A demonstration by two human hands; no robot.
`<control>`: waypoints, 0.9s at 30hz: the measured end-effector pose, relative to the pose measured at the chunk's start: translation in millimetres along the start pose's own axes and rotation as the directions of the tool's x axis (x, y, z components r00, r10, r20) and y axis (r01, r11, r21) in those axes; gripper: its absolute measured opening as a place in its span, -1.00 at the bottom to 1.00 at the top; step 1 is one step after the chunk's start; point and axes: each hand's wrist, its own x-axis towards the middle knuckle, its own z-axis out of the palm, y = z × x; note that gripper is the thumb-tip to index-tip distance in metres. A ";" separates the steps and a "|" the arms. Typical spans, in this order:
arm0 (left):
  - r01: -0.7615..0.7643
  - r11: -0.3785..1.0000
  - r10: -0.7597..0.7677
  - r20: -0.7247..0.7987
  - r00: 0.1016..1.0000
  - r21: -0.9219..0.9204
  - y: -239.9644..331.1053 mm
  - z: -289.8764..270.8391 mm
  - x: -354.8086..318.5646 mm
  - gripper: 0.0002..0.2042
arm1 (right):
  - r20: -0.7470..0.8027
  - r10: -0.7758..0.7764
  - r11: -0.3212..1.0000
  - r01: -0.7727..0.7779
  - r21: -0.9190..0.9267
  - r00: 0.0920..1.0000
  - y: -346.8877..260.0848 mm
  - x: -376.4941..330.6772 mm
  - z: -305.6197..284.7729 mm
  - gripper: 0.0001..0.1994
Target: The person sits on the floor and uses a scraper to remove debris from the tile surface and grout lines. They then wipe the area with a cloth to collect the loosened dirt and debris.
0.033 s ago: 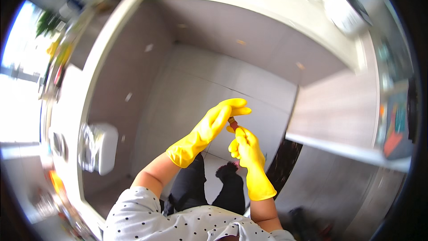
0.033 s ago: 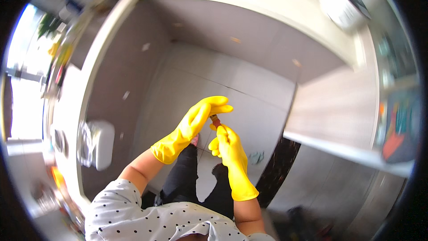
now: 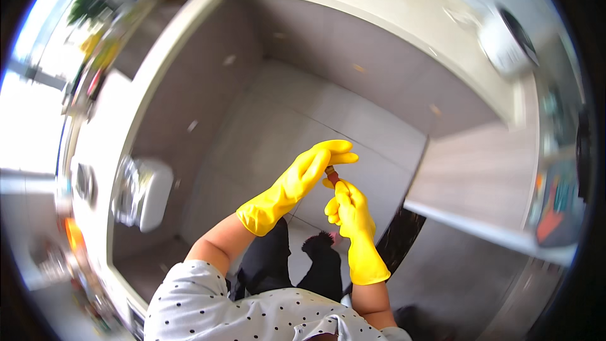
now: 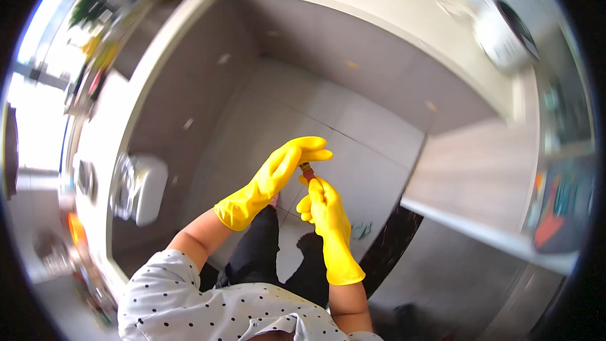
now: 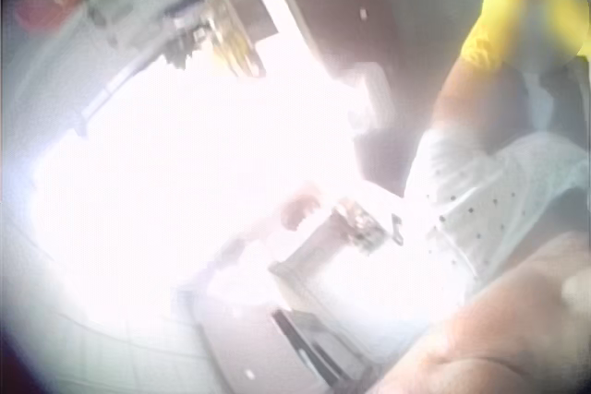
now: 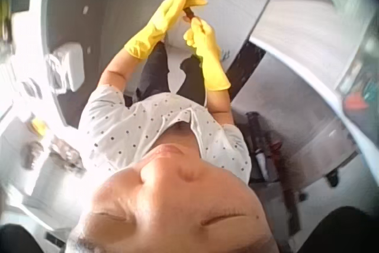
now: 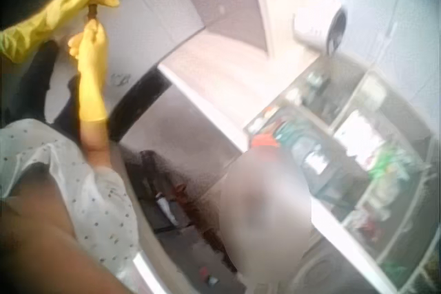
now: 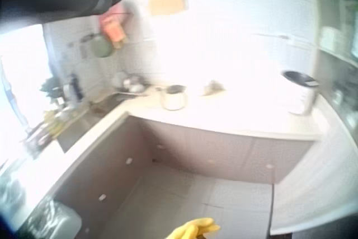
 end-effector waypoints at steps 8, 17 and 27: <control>-0.301 0.946 0.313 -0.570 0.759 0.119 151.9 -150.0 -213.0 -0.50 | 0.529 0.010 0.924 0.194 -0.330 0.849 -80.2 -55.0 262.2 -0.62; -0.341 0.860 0.461 -0.865 0.199 0.380 153.1 -282.3 -416.9 -0.49 | 0.817 0.287 0.785 0.366 -0.500 0.501 -26.8 -52.8 524.1 -0.63; -0.834 0.550 -0.045 -0.996 -0.075 0.038 111.4 -374.6 -482.7 -0.48 | 0.887 -0.031 -0.231 0.860 -0.454 0.460 17.6 -21.7 616.6 -0.80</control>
